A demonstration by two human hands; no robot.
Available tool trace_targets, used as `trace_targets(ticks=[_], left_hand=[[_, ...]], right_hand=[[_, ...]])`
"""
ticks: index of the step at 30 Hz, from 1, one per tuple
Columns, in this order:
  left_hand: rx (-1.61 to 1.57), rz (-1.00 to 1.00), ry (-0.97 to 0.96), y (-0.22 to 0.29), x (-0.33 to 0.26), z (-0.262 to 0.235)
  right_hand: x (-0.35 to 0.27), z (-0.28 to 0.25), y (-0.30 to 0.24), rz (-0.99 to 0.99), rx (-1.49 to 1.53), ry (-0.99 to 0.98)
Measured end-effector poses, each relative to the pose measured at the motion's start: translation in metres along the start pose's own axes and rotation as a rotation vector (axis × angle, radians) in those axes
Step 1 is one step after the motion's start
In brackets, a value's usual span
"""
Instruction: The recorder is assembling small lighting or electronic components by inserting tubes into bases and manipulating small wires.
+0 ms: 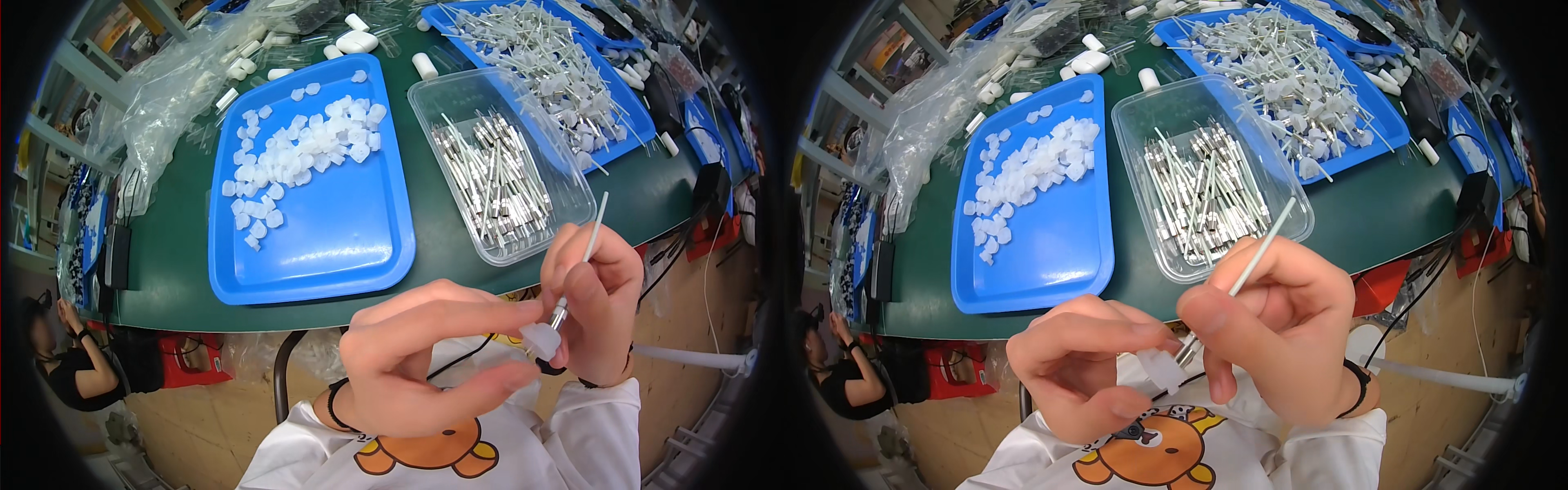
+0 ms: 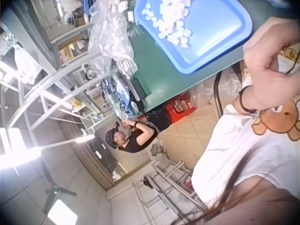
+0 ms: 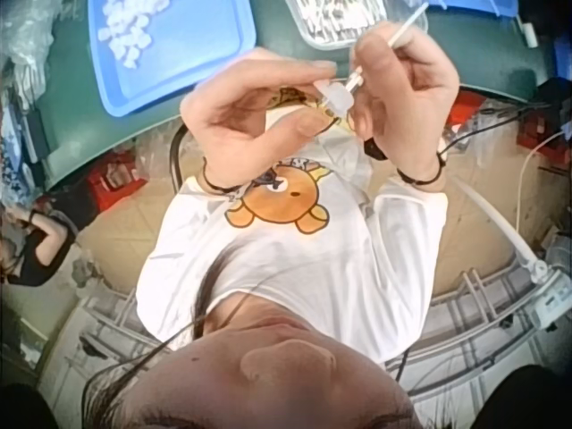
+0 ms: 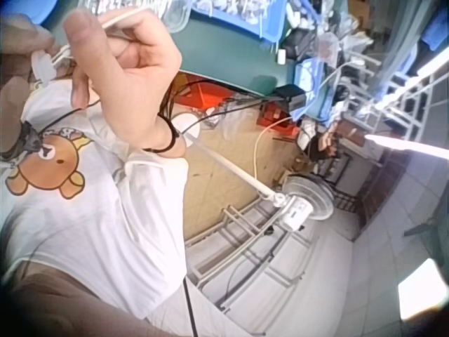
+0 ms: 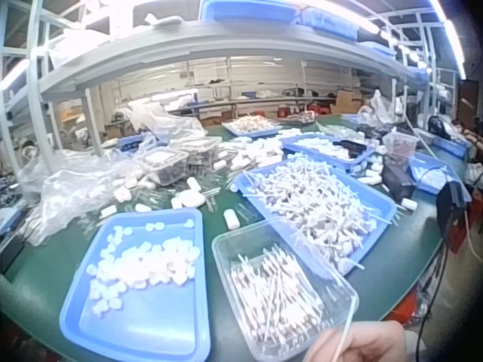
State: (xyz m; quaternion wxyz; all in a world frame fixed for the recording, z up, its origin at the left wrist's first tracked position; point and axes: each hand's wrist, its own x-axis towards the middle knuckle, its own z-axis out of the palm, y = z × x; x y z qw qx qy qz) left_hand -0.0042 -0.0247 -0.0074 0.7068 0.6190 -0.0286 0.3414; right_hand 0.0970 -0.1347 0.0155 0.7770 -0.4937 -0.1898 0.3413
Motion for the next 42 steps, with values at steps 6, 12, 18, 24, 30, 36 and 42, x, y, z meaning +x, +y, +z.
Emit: trace_targets(ticks=[6, 12, 18, 24, 30, 36, 42], left_hand=[[0.028, -0.03, -0.023, 0.0, 0.0, -0.003], [-0.019, -0.03, -0.007, -0.006, 0.001, -0.005], [-0.101, -0.052, -0.038, -0.003, 0.003, -0.008], [-0.047, 0.018, -0.072, -0.01, 0.002, -0.016], [0.028, 0.152, -0.027, -0.018, 0.0, -0.012], [0.054, 0.26, -0.037, -0.022, 0.0, -0.011], [0.43, 0.218, -0.039, -0.007, 0.013, -0.017]], right_hand=[[0.002, -0.002, 0.002, 0.044, 0.032, -0.042], [0.003, 0.001, 0.004, 0.148, 0.135, -0.032], [0.002, -0.005, 0.009, 0.003, 0.18, -0.152], [-0.001, -0.004, 0.006, -0.117, 0.074, -0.204], [-0.006, -0.001, 0.006, -0.131, -0.009, -0.187], [-0.01, -0.001, 0.008, -0.114, -0.046, -0.206], [0.004, -0.004, -0.004, -0.116, -0.179, -0.101]])
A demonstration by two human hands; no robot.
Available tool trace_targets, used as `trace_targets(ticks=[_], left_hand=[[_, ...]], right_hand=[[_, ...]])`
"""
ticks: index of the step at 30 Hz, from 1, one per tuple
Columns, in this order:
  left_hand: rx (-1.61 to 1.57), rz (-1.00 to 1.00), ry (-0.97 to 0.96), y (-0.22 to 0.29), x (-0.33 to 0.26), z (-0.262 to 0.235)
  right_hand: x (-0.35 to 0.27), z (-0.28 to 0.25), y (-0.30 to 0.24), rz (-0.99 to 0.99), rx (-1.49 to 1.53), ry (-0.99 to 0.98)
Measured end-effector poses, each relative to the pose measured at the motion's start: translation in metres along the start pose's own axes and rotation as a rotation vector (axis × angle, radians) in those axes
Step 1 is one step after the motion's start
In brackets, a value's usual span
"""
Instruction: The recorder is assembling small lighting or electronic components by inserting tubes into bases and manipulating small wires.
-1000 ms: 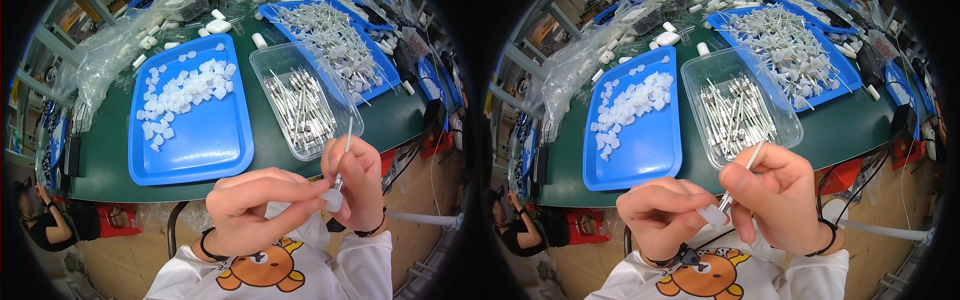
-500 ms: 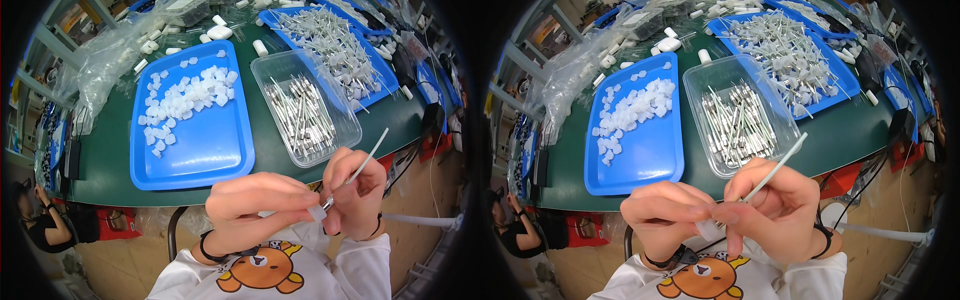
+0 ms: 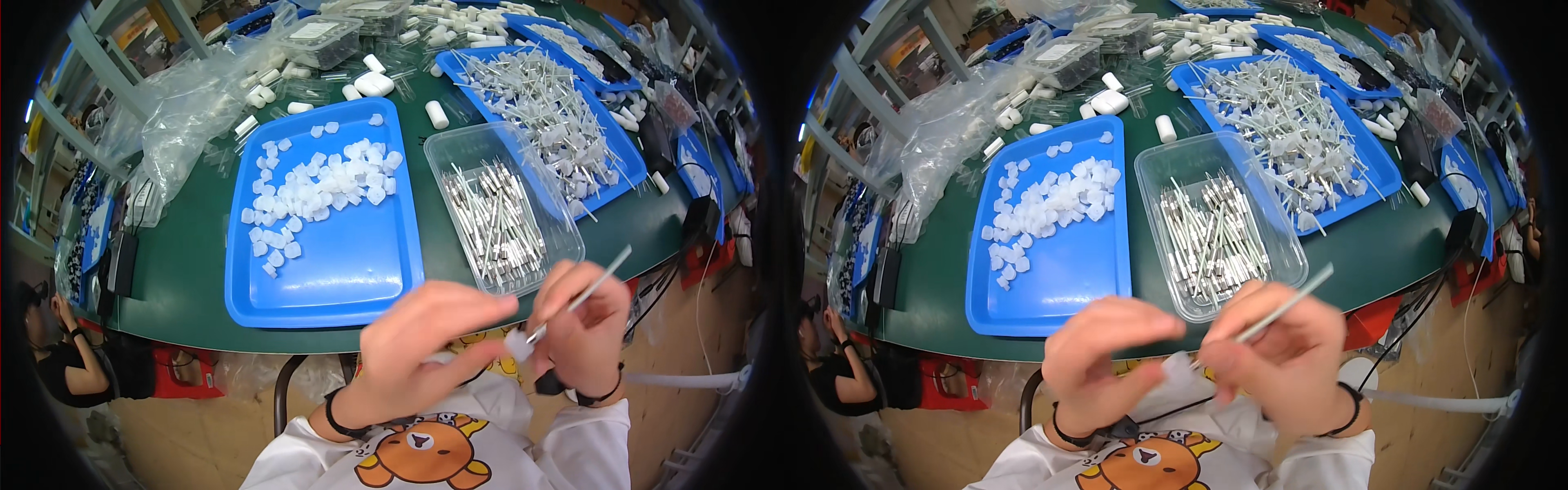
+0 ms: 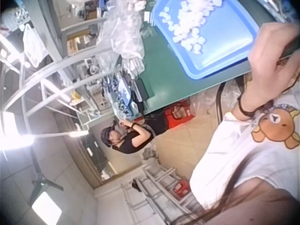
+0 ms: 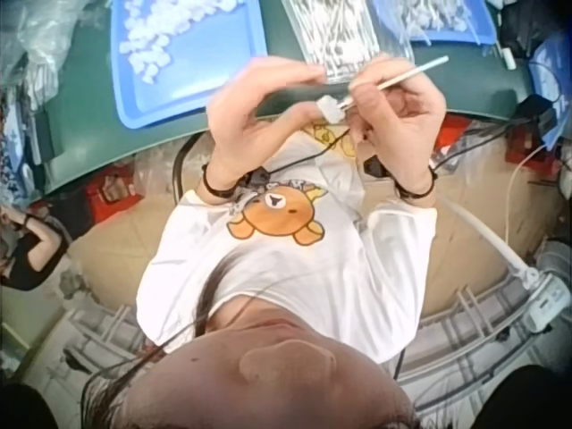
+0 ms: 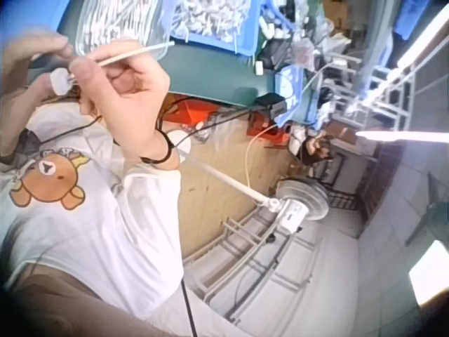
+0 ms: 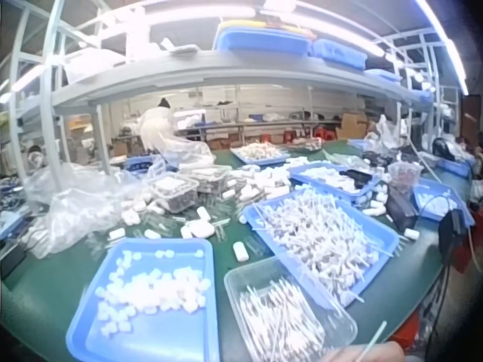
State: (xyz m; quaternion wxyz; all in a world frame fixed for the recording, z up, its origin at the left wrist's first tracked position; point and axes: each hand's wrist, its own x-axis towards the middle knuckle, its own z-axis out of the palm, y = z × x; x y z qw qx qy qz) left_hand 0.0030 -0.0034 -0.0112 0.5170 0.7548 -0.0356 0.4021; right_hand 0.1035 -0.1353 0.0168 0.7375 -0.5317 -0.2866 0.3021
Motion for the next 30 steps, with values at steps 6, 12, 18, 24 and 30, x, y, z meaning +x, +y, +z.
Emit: trace_targets(ticks=[6, 12, 18, 24, 30], left_hand=[[0.742, -0.195, 0.128, -0.024, 0.015, -0.038], [1.124, -0.436, 0.076, -0.03, 0.01, -0.061], [1.157, -0.412, 0.063, -0.036, 0.008, -0.06], [0.918, -0.456, 0.196, -0.037, 0.008, -0.061], [0.796, -0.39, 0.238, -0.04, 0.007, -0.063]], right_hand=[[0.057, -0.047, -0.038, -0.292, -0.635, 0.346], [0.068, -0.073, -0.052, -0.251, -1.383, 0.351], [0.064, -0.033, -0.037, -0.17, -1.334, -0.105], [0.084, -0.005, -0.027, 0.115, -1.417, -0.454], [0.104, -0.012, -0.014, 0.255, -1.452, -0.627]])
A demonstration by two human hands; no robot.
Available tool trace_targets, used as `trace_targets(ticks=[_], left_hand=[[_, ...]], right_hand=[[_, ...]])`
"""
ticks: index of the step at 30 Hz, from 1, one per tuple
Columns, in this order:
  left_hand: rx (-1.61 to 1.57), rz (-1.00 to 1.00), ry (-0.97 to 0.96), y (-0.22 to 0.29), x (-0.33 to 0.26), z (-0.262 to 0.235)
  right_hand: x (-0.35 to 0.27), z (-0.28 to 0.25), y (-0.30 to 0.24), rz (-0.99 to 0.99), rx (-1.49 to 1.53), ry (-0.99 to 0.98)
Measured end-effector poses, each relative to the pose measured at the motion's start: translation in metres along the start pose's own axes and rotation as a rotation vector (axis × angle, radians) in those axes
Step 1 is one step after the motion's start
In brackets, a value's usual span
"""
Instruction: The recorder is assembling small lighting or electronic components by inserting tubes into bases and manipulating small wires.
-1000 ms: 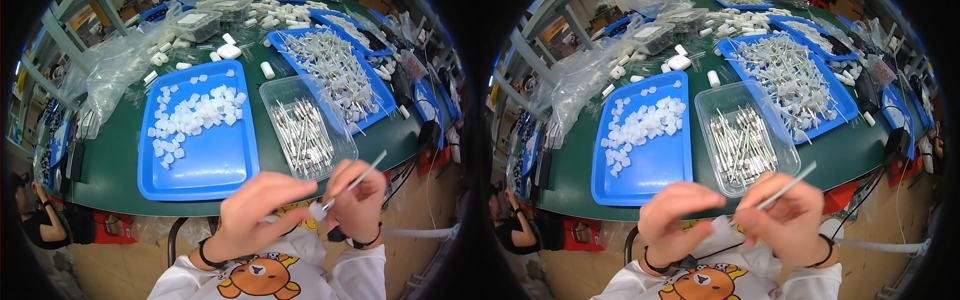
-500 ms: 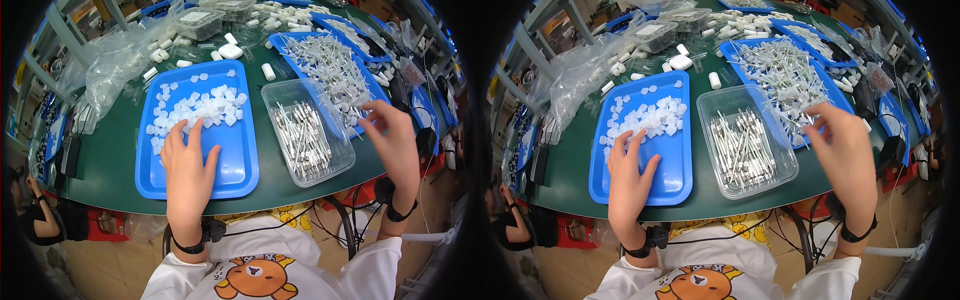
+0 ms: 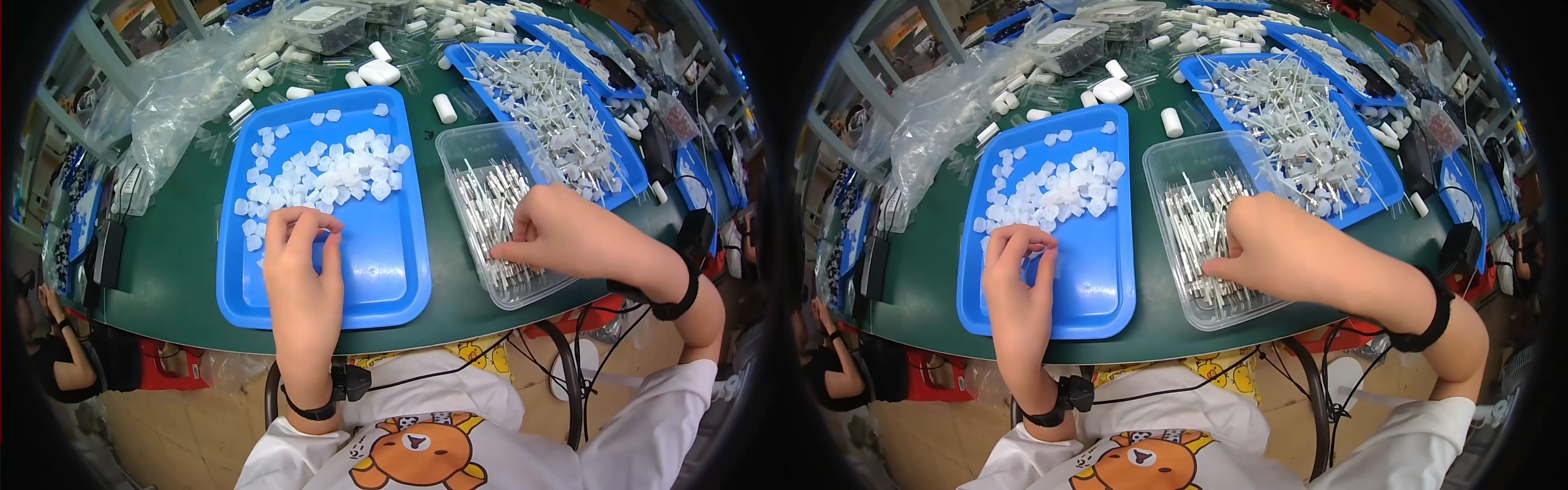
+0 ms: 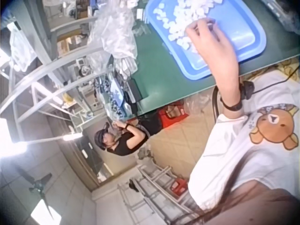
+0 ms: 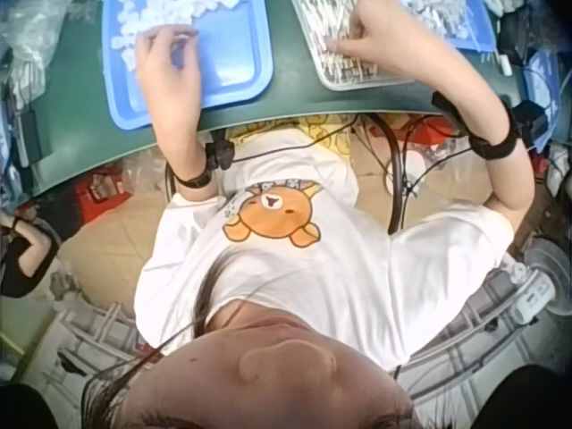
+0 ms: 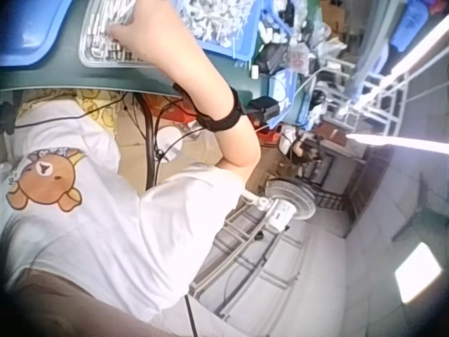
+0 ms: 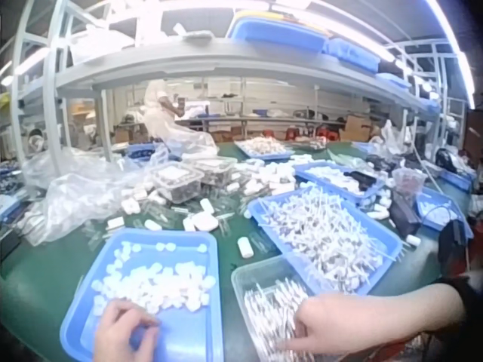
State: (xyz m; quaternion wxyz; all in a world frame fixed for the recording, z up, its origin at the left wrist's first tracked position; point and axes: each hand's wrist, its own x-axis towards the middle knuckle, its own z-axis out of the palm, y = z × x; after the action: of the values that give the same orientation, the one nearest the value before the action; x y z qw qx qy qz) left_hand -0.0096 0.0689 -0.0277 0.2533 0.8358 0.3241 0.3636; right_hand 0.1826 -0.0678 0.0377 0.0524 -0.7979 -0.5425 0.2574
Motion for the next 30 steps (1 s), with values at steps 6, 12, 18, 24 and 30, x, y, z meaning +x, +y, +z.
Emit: trace_targets(ticks=[6, 12, 18, 24, 30], left_hand=[[-0.023, -0.023, 0.005, -0.001, -0.001, 0.0], [-0.021, -0.047, 0.012, 0.0, -0.001, -0.002], [-0.103, -0.005, 0.043, 0.007, -0.002, -0.004], [-0.712, 0.04, -0.084, 0.027, -0.015, 0.0], [-0.845, 0.05, -0.183, 0.035, -0.021, 0.009]], right_hand=[[0.009, -0.013, -0.005, 0.287, 0.309, -0.307], [0.002, -0.023, -0.001, 0.267, 0.388, -0.284], [-0.018, -0.024, 0.002, 0.122, 0.576, -0.07], [-0.027, -0.003, -0.001, 0.015, 0.986, 0.132], [-0.019, 0.011, 0.002, -0.035, 1.309, 0.205]])
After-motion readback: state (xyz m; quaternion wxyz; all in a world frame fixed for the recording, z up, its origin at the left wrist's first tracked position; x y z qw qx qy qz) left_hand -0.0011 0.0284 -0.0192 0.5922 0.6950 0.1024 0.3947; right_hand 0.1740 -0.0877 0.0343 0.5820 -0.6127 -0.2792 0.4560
